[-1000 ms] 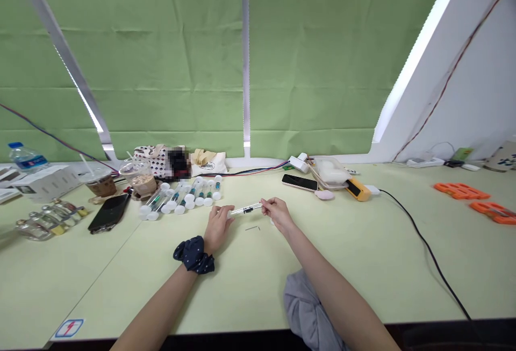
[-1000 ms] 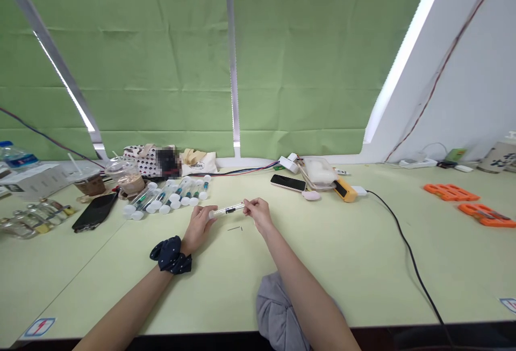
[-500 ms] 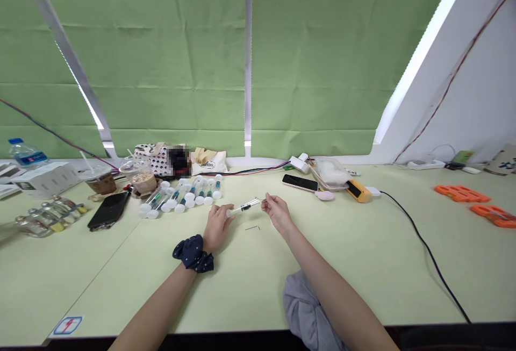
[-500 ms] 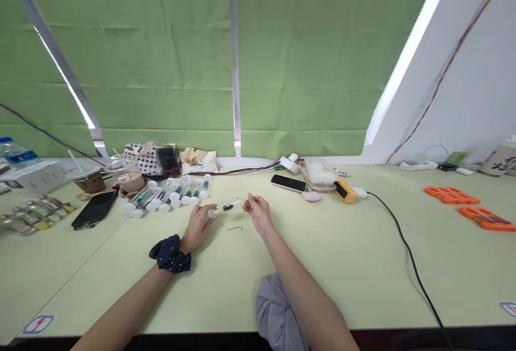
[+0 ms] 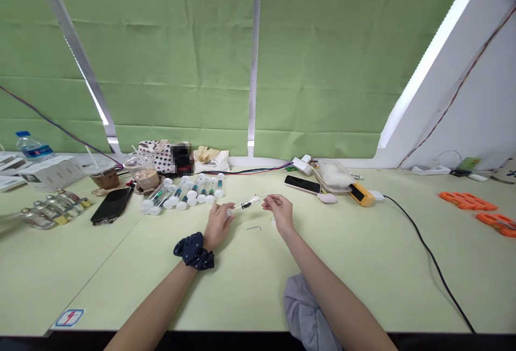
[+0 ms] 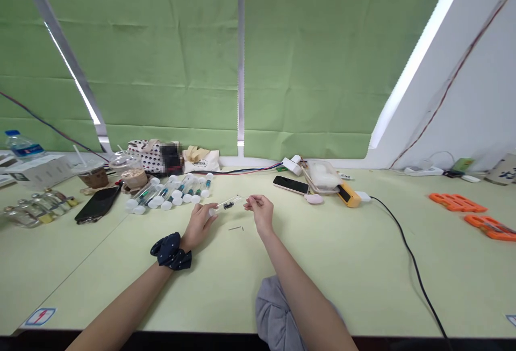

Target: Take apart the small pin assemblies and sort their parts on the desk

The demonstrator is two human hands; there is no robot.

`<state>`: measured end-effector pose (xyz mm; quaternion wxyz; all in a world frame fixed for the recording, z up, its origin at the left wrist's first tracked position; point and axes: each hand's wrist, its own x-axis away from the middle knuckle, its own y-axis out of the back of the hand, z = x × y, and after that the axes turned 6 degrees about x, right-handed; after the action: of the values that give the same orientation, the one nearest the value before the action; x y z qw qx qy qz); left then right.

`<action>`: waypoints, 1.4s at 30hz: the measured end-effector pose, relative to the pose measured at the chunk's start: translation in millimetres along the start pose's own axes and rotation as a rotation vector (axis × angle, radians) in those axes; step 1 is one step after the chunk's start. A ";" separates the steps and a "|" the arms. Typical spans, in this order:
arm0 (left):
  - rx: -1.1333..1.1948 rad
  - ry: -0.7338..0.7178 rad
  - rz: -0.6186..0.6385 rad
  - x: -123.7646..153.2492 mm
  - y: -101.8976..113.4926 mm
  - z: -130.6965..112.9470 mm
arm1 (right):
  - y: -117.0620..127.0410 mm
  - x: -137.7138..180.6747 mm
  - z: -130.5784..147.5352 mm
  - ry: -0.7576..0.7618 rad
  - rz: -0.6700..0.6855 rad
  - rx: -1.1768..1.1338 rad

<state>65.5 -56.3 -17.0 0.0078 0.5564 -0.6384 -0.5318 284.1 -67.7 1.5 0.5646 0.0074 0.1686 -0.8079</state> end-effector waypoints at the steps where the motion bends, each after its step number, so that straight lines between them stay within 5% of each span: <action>1: -0.002 0.001 -0.002 0.2 -0.3 1.0 | 0.2 -0.2 -0.3 0.016 0.021 0.031; 11: -0.016 0.071 -0.065 0.5 -4.2 14.3 | -0.5 1.3 -7.9 0.089 0.225 0.493; 18: 0.038 0.200 -0.123 -0.4 -3.1 21.2 | 3.7 6.2 -6.4 0.252 0.703 1.118; 23: 0.090 0.218 -0.106 -0.7 -5.6 23.0 | -0.6 9.0 -9.0 0.305 0.831 1.291; 27: 0.104 0.196 -0.089 -0.7 -5.6 23.2 | 0.5 9.0 -4.8 0.294 0.751 1.302; 30: 0.103 0.163 -0.066 -0.5 -4.8 23.4 | 6.5 1.3 4.5 0.221 0.473 1.107; 34: 0.113 0.113 -0.019 -0.4 -4.0 21.4 | 17.7 -13.1 18.3 0.396 0.195 0.832; 42: 0.164 0.023 0.103 -0.7 2.9 5.6 | 14.6 -9.6 21.0 0.495 0.435 0.708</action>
<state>60.3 -52.6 -17.1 -0.0031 0.5276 -0.7073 -0.4704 304.7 -69.3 19.4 0.6261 0.4261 0.0069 -0.6530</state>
